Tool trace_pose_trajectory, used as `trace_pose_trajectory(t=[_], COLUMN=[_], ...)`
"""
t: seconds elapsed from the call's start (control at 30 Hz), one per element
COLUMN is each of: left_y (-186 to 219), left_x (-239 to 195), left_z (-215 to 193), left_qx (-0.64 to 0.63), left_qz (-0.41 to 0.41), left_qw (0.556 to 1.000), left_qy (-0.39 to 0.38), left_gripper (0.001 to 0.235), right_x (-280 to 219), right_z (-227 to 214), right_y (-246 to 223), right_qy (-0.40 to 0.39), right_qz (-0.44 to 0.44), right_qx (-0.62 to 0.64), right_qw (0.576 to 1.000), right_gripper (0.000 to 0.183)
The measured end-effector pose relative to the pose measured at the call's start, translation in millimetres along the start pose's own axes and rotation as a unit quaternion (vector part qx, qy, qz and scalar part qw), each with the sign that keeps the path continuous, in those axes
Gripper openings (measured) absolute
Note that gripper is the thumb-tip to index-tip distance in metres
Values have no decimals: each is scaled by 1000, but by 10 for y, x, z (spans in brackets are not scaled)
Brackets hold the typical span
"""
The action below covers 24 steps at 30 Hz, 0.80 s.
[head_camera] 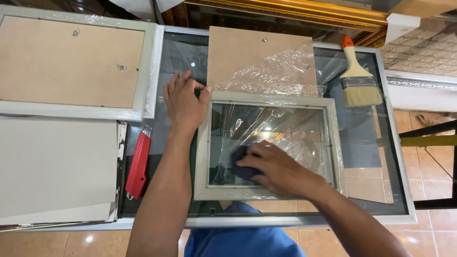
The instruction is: Cleaning a picture frame glass and assembling the artwork with a backing board.
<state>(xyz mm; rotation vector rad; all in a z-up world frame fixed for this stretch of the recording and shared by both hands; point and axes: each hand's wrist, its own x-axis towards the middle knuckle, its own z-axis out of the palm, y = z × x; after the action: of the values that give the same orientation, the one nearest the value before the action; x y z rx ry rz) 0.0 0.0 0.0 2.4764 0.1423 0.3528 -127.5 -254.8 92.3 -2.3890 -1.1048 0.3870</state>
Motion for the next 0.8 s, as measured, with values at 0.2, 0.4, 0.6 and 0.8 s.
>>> trace_pose_trajectory(t=[0.2,0.4,0.6,0.8], left_y=[17,44,-22,-1], left_x=[-6,-31,-2,-6], left_z=[5,-30,36,4], left_qx=[4,-7,27,8], left_qz=[3,7,21,7], left_qw=[1000,1000,999,1000], left_qy=[15,5,9,7], left_gripper=[26,26,30,26], right_x=[-1381,-303,668,-287], right_z=[-220,-104,456,244], right_y=[765,139,-12,467], right_qy=[36,9,59,178], right_qz=[288,172,45,233], right_qx=[-40,-33,-79,-77], right_qw=[956,985,994,953], right_gripper=[48,49,49,42])
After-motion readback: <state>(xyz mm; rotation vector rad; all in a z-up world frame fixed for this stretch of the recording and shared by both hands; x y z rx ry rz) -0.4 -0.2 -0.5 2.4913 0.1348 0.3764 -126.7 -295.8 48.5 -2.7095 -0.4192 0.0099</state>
